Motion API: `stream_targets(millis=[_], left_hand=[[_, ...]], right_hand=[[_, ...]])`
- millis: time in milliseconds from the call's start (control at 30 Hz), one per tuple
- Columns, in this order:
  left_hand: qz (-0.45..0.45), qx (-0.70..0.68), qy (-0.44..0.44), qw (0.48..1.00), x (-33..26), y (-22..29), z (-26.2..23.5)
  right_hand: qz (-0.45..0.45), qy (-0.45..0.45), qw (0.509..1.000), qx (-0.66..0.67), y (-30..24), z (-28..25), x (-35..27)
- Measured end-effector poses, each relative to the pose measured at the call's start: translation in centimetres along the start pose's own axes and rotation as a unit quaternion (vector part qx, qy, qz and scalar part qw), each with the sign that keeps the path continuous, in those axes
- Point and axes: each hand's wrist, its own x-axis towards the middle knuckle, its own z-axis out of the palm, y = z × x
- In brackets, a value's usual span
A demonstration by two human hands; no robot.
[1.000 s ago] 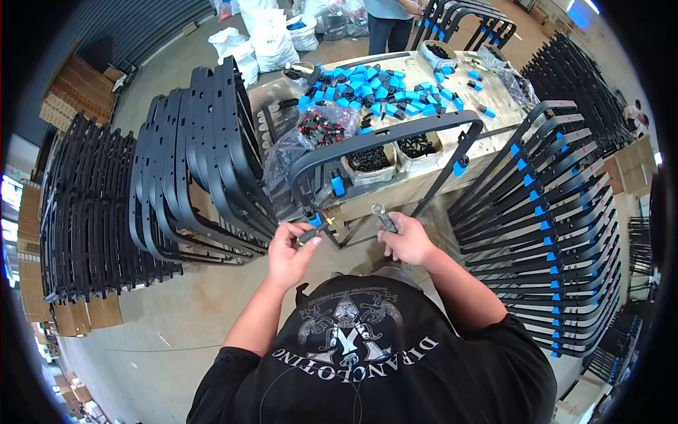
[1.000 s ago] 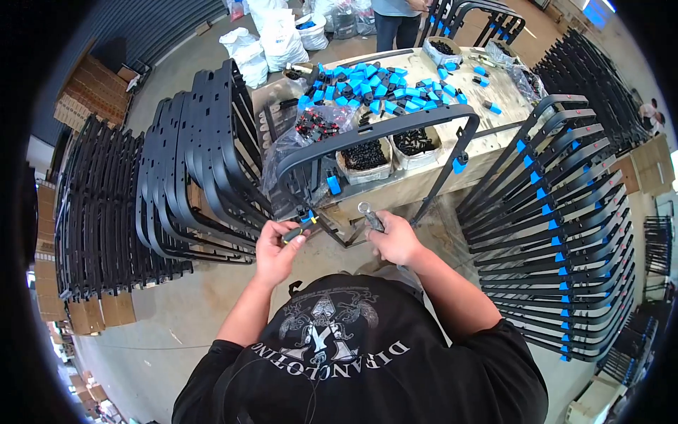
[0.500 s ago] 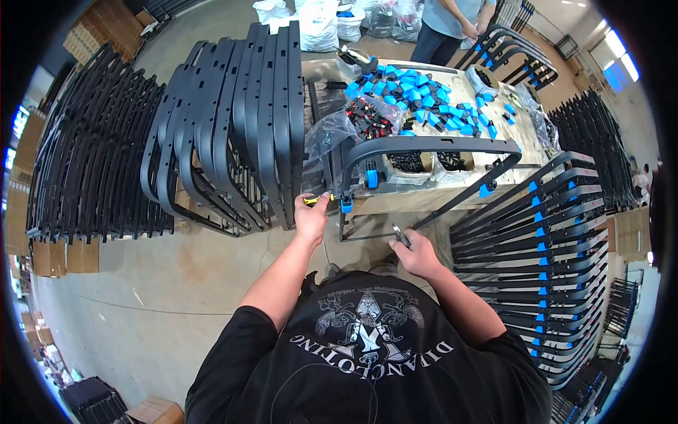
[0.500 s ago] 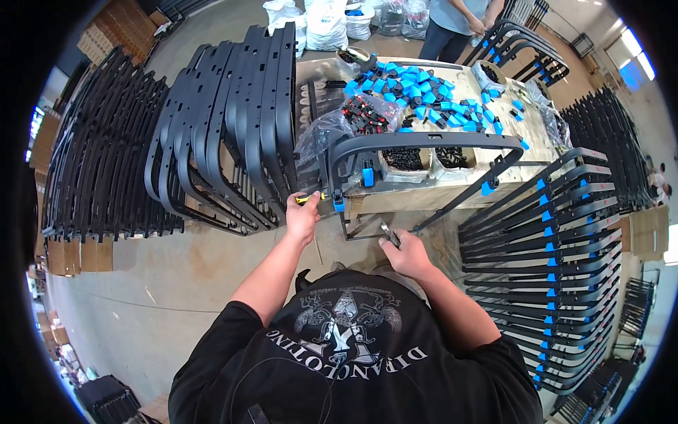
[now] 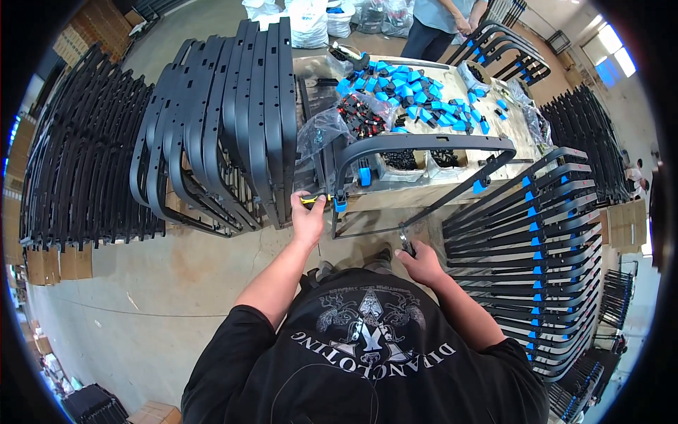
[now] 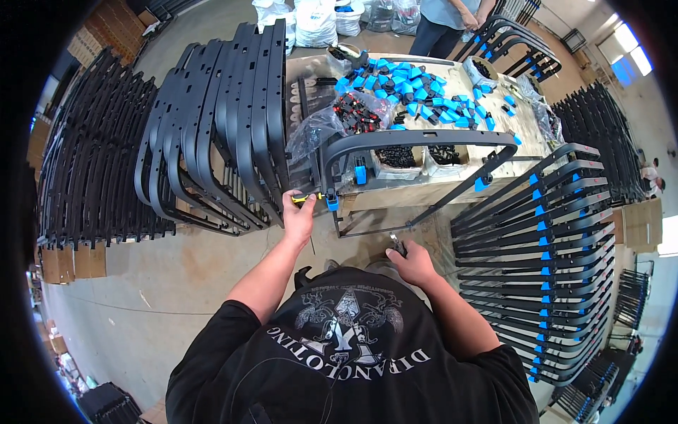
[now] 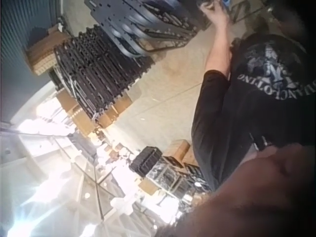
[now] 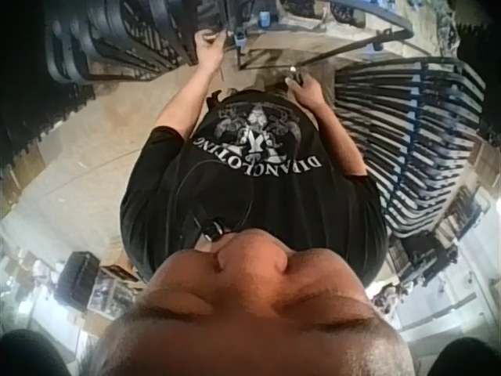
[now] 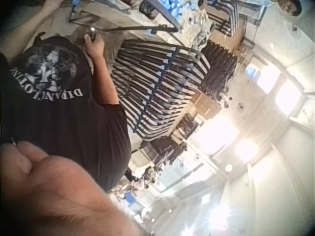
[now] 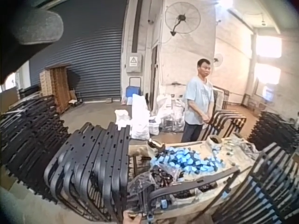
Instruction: Manually attaching plastic end caps and securing them with bolts and nuts to metal frames using a wrench.
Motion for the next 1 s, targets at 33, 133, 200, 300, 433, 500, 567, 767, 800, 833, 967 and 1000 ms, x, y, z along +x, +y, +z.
stream_targets(millis=[33, 133, 200, 300, 433, 500, 567, 767, 800, 833, 967, 1000], left_hand=[[0.0, 0.0, -0.001, 1.0, 0.0, 0.0, -0.2], [-0.026, -0.104, -0.052, 0.993, -0.2, 0.7, -0.5], [-0.014, -0.103, -0.077, 0.992, -0.2, 1.2, -0.8], [0.035, -0.055, -0.079, 0.995, -0.1, 0.6, -1.8], [-0.25, -0.193, -0.081, 0.945, -0.6, 6.5, -0.5], [-0.354, -0.063, -0.078, 0.93, -0.7, 8.2, -0.2], [-0.223, 0.045, -0.062, 0.972, -0.3, 4.7, -0.9], [-0.093, 0.03, -0.095, 0.991, 0.1, 2.4, -1.4], [-0.097, 0.038, -0.1, 0.99, -0.3, 3.7, -0.8], [-0.159, -0.007, -0.087, 0.983, -0.6, 5.6, 0.0], [-0.15, 0.01, -0.032, 0.988, -0.9, 5.0, 0.8], [-0.124, 0.027, -0.036, 0.991, -1.0, 4.8, 1.1]], right_hand=[[0.001, 0.001, 1.0, 0.0, 0.0, 0.1, 0.0], [-0.025, 0.015, 1.0, -0.002, -0.3, 0.4, 0.0], [-0.026, 0.013, 0.999, -0.029, -0.8, 0.5, 0.1], [-0.031, 0.003, 0.999, -0.023, -1.0, 1.0, 0.4], [-0.03, 0.012, 0.999, -0.008, -0.9, 1.5, 0.8], [-0.074, -0.01, 0.997, -0.019, -1.1, 1.9, 1.8], [-0.094, -0.034, 0.995, -0.007, -1.5, 2.7, 3.5], [-0.083, -0.077, 0.992, 0.058, -4.3, 5.5, 9.6], [-0.035, -0.075, 0.991, 0.105, -4.1, 6.5, 10.7], [-0.031, -0.075, 0.99, 0.112, -4.4, 7.0, 11.8], [-0.118, -0.077, 0.988, -0.056, -6.9, 9.0, 13.9], [-0.155, -0.064, 0.98, -0.105, -6.9, 9.2, 14.3]])
